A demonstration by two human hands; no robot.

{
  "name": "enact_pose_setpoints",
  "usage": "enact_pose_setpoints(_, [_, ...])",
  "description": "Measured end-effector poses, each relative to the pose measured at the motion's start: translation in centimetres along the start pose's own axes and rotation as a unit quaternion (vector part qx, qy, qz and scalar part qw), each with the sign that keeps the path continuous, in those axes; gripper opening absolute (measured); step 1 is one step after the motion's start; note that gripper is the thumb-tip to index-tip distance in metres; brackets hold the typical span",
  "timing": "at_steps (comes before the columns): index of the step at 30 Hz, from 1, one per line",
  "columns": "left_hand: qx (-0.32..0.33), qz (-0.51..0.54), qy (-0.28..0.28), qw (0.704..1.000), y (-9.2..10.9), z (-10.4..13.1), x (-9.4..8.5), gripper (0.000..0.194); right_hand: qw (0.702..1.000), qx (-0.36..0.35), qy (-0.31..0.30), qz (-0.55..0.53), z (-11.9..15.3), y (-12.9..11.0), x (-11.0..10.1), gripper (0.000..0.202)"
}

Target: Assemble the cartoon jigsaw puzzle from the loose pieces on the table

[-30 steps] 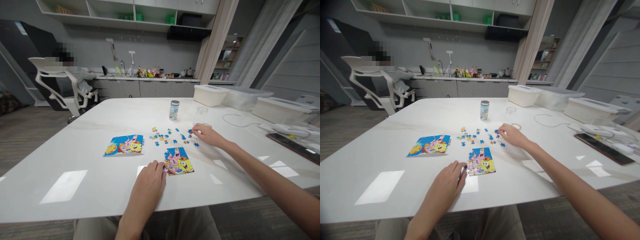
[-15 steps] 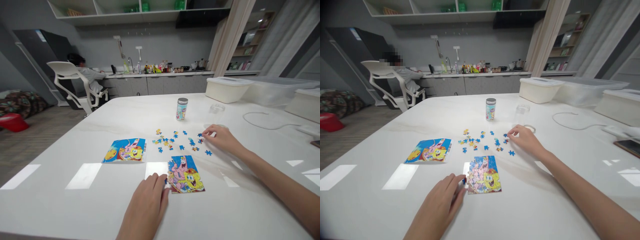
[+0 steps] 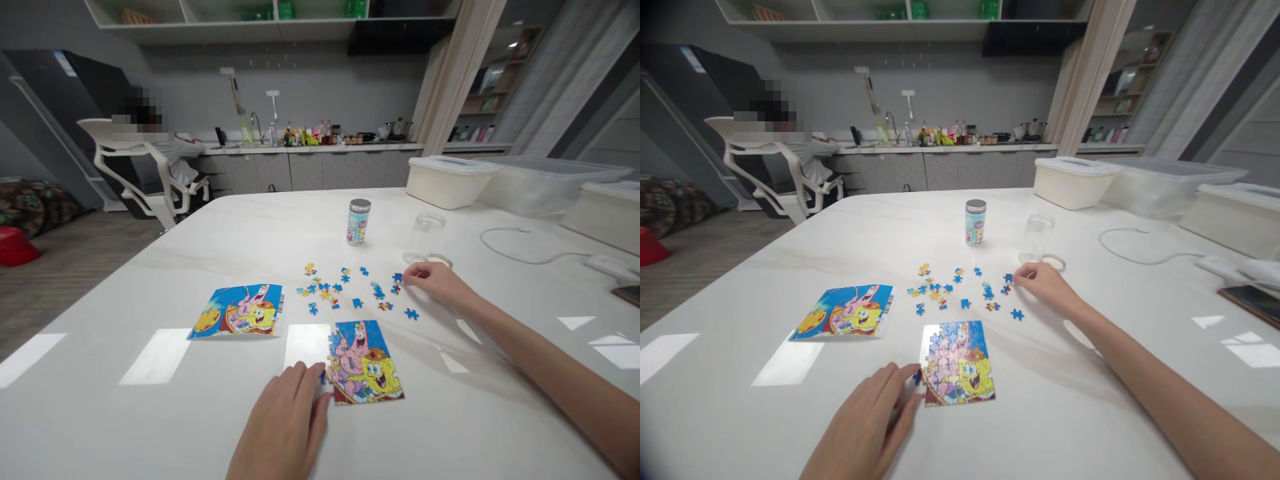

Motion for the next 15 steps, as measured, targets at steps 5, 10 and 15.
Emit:
enact_pose_setpoints(5, [0.001, -0.008, -0.001, 1.0, -0.2, -0.1, -0.2, 0.026, 0.997, -0.039, 0.057, 0.027, -0.1, -0.2, -0.9, 0.016])
enact_pose_setpoints(10, [0.007, -0.011, 0.019, 1.0, -0.1, 0.0, -0.3, 0.028, 0.985, -0.124, 0.116, 0.035, -0.1, -1.6, -2.0, 0.014])
enact_pose_setpoints(15, [0.005, -0.007, 0.025, 1.0, 0.1, -0.1, -0.5, 0.026, 0.982, -0.154, 0.107, 0.014, 0.1, -2.4, -2.3, 0.023])
Point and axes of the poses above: each hand's wrist, its own z-axis away from the middle knuckle, its own x-axis out of the palm, y = z × x, the point moved 6 cm from there along -z, towards the middle knuckle, and after that the axes turned 13 degrees about -x, right-handed, at the moved point
